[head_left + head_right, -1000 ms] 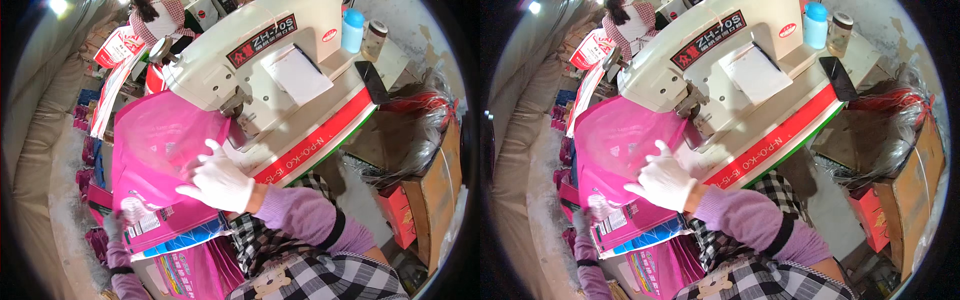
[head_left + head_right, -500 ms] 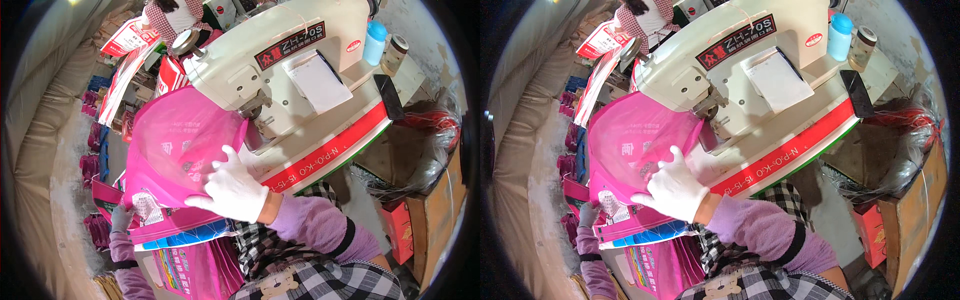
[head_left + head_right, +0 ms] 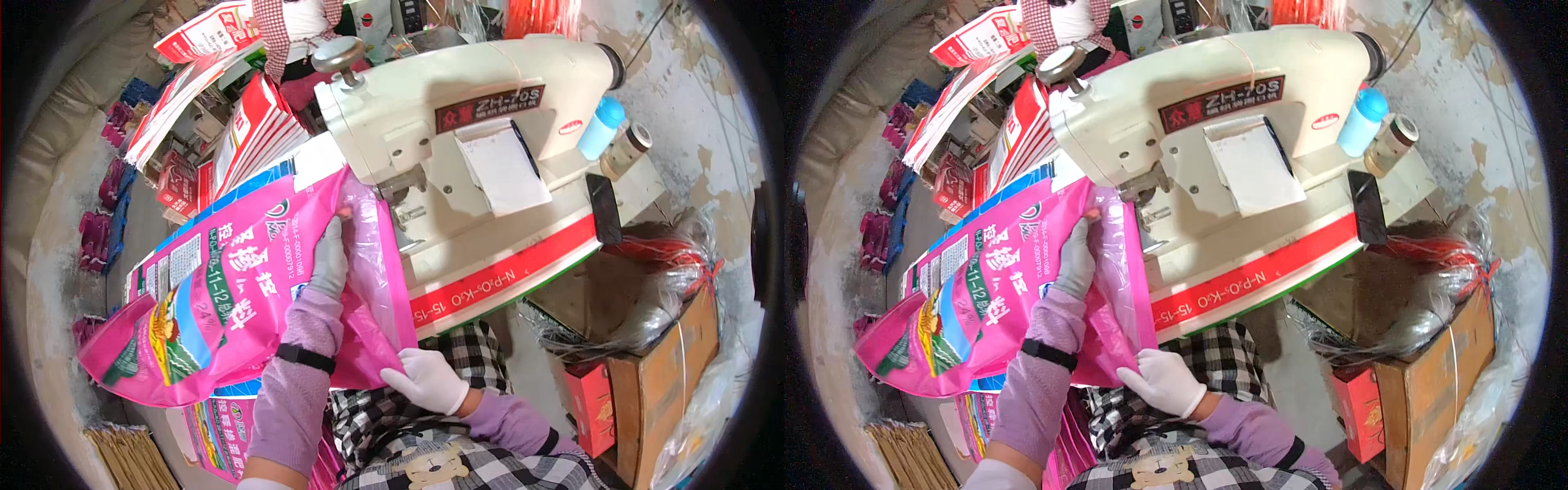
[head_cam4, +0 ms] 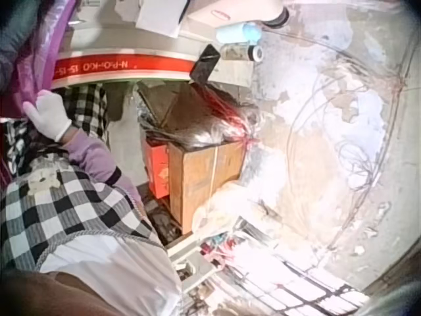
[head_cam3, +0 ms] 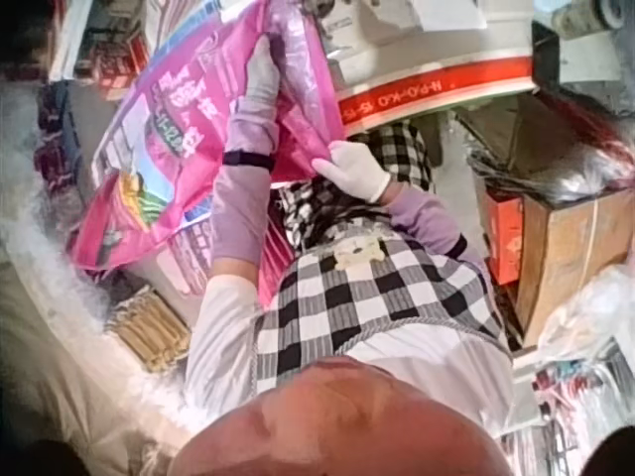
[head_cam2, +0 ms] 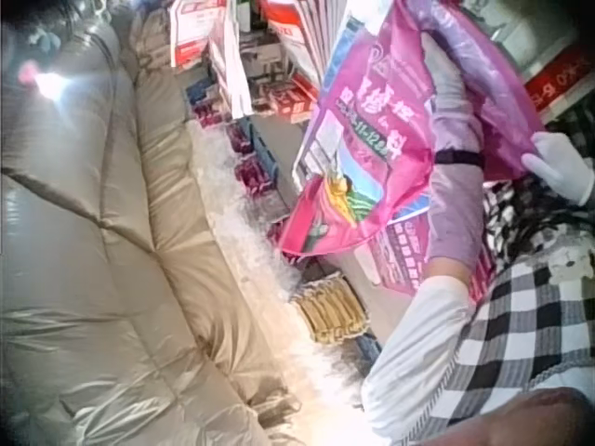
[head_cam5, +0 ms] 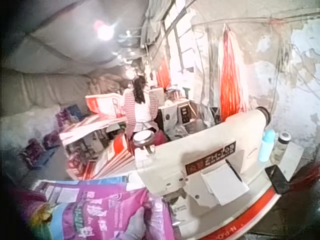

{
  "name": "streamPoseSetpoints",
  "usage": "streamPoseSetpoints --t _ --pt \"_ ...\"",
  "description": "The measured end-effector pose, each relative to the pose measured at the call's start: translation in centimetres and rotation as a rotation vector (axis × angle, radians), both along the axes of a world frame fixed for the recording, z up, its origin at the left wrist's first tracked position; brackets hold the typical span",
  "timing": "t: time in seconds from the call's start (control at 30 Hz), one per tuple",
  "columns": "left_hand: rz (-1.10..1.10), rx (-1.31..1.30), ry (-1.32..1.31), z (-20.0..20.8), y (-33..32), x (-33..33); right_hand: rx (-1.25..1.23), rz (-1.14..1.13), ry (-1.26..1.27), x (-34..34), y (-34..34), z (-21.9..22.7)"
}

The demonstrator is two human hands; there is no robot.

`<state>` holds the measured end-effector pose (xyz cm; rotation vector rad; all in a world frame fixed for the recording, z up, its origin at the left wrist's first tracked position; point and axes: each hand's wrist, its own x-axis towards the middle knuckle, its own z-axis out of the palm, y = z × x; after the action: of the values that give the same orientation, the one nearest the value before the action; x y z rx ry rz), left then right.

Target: Sewing large industrial fertilizer bags using a sewing machine.

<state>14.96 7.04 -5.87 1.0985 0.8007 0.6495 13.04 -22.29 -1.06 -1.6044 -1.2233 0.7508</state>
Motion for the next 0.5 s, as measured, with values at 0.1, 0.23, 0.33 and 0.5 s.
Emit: streamPoseSetpoints --t 0.1,0.23,0.33,0.5 --pt "-0.513 0.153 0.177 2.8 -0.7 0.4 0.041 -0.066 -0.054 0.0 -0.4 2.2" --pt "-0.754 0.979 0.643 2.8 -5.2 0.8 0.077 -0.034 -0.134 0.2 0.0 2.8" --pt "-0.338 1.408 0.858 -0.8 -9.8 -0.6 0.051 0.012 -0.236 0.5 -0.7 1.4" --pt "-0.846 1.217 0.477 10.3 -17.1 -10.5 -0.104 -0.083 0.057 5.9 -3.5 -2.1"
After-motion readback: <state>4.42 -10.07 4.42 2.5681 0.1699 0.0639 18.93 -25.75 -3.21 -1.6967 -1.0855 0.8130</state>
